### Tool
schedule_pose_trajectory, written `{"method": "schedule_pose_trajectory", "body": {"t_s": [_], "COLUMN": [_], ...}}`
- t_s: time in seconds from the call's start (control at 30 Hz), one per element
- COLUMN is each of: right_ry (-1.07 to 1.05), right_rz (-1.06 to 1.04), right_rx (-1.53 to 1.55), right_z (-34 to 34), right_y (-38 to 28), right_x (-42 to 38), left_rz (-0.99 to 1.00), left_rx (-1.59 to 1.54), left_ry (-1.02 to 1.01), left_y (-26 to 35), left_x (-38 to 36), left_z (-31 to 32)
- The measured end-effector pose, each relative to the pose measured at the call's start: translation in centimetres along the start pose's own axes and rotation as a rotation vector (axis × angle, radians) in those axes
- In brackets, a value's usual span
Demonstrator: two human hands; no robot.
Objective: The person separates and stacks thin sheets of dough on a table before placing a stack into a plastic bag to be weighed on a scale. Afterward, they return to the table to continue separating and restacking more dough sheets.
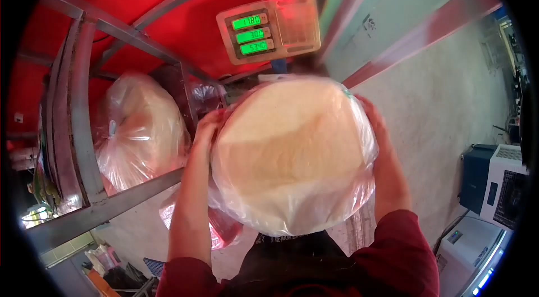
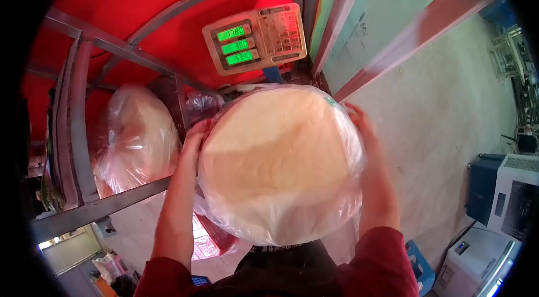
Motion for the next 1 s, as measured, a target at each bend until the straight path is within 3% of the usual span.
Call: {"method": "schedule_pose_trajectory", "body": {"t_s": [0.07,0.13,0.23,0.27,0.37,0.47,0.5,0.57,0.6,0.67,0.77,0.87,0.97,1.0], "right_ry": [0.122,0.232,0.371,0.404,-0.079,0.094,0.141,-0.06,-0.01,0.09,0.045,0.213,0.324,0.22], "right_rz": [0.062,0.116,-0.103,-0.131,-0.961,-0.898,-0.876,-0.389,-0.257,-0.006,-0.081,-0.056,-0.256,-0.363], "right_rx": [0.245,0.447,-0.132,-0.39,-1.26,-1.522,-1.605,-0.66,-0.593,-0.459,-0.25,-0.386,-1.089,-1.199], "right_z": [-2.3,-2.6,-2.6,2.1,7.6,4.2,2.9,0.4,-0.3,0.0,-1.1,1.0,-1.8,-2.1], "right_y": [3.6,3.7,-1.3,-5.9,-7.4,-5.1,-4.2,-1.9,-1.0,-0.7,-0.2,-1.5,0.3,0.7], "right_x": [-0.9,-3.2,-4.7,-6.2,-6.4,-5.0,-4.2,-4.2,-4.6,-5.7,-5.2,-9.3,-11.5,-12.7], "left_rz": [0.166,0.236,0.334,0.364,0.31,0.206,0.279,0.417,0.394,0.388,0.393,0.349,0.229,0.197], "left_rx": [-0.48,-0.771,-1.138,-1.251,-1.059,-0.075,-0.065,-0.035,-0.144,-0.041,-0.139,-0.051,-0.314,-0.516], "left_ry": [-0.077,-0.137,-0.072,-0.014,-0.04,0.207,0.187,0.147,0.238,0.306,0.315,0.35,0.367,0.298], "left_y": [-2.7,-1.7,-1.5,-1.6,-1.7,-3.2,-3.6,-3.5,-2.9,-3.9,-5.2,-5.4,-3.0,-3.1], "left_x": [-2.8,-5.9,-8.4,-9.0,-10.0,-8.8,-8.5,-8.4,-8.5,-7.3,-6.2,-8.2,-11.8,-12.3], "left_z": [-2.1,-1.3,-2.1,-2.5,-0.8,-1.8,-1.9,-1.1,-0.7,-2.1,-3.2,-2.7,0.2,0.3]}}
Point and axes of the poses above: each hand's wrist, its own x-axis towards the middle knuckle, its own z-axis out of the palm, y = z × x, the point moved 2 cm from there along x, towards the middle knuckle, and after that the axes turned 9 degrees about -x, right-handed, at the moved point
